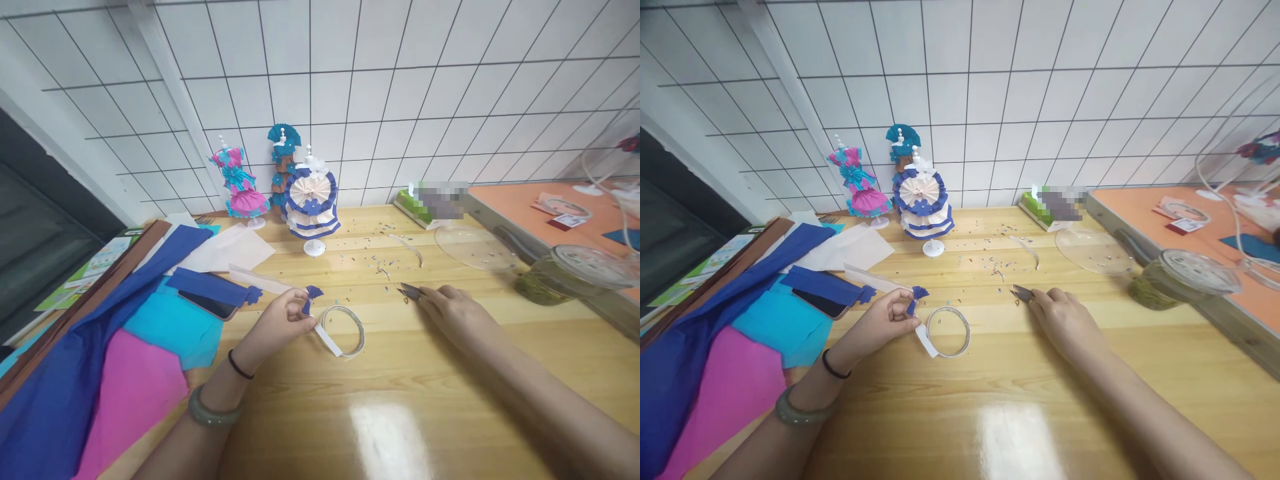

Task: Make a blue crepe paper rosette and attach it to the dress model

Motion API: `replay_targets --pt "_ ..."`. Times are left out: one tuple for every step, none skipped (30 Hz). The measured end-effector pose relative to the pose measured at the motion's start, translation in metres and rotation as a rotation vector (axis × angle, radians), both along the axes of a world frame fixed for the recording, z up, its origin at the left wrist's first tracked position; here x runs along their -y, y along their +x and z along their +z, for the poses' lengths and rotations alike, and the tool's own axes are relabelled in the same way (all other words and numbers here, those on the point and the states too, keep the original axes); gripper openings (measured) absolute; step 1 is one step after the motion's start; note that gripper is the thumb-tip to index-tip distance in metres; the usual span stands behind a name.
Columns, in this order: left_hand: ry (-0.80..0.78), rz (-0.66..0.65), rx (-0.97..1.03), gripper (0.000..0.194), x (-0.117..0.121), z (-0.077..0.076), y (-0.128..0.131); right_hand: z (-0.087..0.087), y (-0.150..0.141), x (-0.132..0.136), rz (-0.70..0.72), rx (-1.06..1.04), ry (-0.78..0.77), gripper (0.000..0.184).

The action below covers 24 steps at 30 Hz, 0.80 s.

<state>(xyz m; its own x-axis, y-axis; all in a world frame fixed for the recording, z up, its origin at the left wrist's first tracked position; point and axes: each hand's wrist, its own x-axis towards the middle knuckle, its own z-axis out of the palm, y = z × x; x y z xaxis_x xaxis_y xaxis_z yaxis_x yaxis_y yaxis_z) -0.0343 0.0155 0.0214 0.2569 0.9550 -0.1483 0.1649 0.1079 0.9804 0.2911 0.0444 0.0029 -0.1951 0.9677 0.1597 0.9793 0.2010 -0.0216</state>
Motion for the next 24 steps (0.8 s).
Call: replay_targets --pt "-0.008 -0.009 0.02 0.038 0.0 -0.001 0.0 0.0 -0.002 0.002 0.006 0.021 0.06 0.033" --pt "-0.014 -0.018 0.04 0.038 0.0 -0.001 0.001 0.002 -0.008 0.004 0.019 0.018 0.118 0.032" --pt "-0.022 -0.027 0.058 0.039 0.001 -0.001 0.001 0.006 -0.017 0.008 0.05 -0.025 0.157 0.032" --pt "-0.032 -0.034 0.07 0.039 0.001 -0.001 0.001 0.009 -0.029 0.011 0.13 -0.118 0.143 0.031" --pt "-0.041 -0.036 0.078 0.039 0.002 -0.001 0.002 0.014 -0.043 0.014 0.204 -0.257 0.111 0.03" --pt "-0.053 -0.035 0.08 0.04 0.002 -0.001 0.002 0.018 -0.058 0.018 0.286 -0.4 0.031 0.027" --pt "-0.065 -0.034 0.08 0.041 0.003 0.0 0.002 0.021 -0.074 0.02 0.356 -0.545 -0.053 0.024" --pt "-0.073 -0.032 0.08 0.042 0.003 0.0 0.002 0.024 -0.09 0.022 0.399 -0.674 -0.148 0.021" --pt "-0.078 -0.032 0.08 0.043 0.004 0.001 0.002 0.026 -0.105 0.023 0.402 -0.793 -0.22 0.019" --pt "-0.078 -0.031 0.08 0.043 0.004 0.001 0.002 0.027 -0.118 0.022 0.386 -0.88 -0.308 0.018" --pt "-0.076 -0.032 0.08 0.043 0.004 0.001 0.002 0.027 -0.129 0.021 0.363 -0.955 -0.387 0.018" --pt "-0.072 -0.028 0.078 0.043 0.004 0.001 0.003 0.028 -0.139 0.018 0.325 -1.026 -0.457 0.018" --pt "-0.066 -0.021 0.074 0.043 0.005 0.001 0.003 0.027 -0.145 0.016 0.286 -1.085 -0.522 0.018" --pt "-0.062 -0.013 0.07 0.044 0.005 0.001 0.003 0.027 -0.15 0.013 0.254 -1.132 -0.572 0.02" --pt "-0.056 -0.005 0.062 0.044 0.005 0.001 0.003 0.027 -0.152 0.011 0.231 -1.162 -0.608 0.021" --pt "-0.048 0.005 0.052 0.044 0.005 0.001 0.004 0.028 -0.152 0.01 0.221 -1.175 -0.628 0.024" --pt "-0.037 0.015 0.038 0.043 0.005 0.002 0.004 0.028 -0.151 0.01 0.221 -1.175 -0.635 0.027" --pt "-0.023 0.026 0.02 0.042 0.005 0.002 0.004 0.029 -0.148 0.011 0.23 -1.17 -0.642 0.03" --pt "-0.003 0.038 -0.004 0.041 0.005 0.002 0.004 0.029 -0.145 0.013 0.246 -1.161 -0.659 0.034" --pt "0.021 0.052 -0.029 0.04 0.004 0.002 0.004 0.029 -0.142 0.016 0.27 -1.148 -0.695 0.036" --pt "0.046 0.066 -0.055 0.04 0.004 0.002 0.004 0.029 -0.14 0.018 0.301 -1.134 -0.74 0.037" --pt "0.065 0.077 -0.08 0.04 0.004 0.001 0.004 0.028 -0.138 0.021 0.335 -1.116 -0.783 0.037" --pt "0.078 0.086 -0.102 0.04 0.004 0.001 0.004 0.026 -0.137 0.023 0.369 -1.089 -0.809 0.035" --pt "0.083 0.093 -0.12 0.04 0.004 0.0 0.004 0.024 -0.136 0.024 0.399 -1.053 -0.81 0.033"
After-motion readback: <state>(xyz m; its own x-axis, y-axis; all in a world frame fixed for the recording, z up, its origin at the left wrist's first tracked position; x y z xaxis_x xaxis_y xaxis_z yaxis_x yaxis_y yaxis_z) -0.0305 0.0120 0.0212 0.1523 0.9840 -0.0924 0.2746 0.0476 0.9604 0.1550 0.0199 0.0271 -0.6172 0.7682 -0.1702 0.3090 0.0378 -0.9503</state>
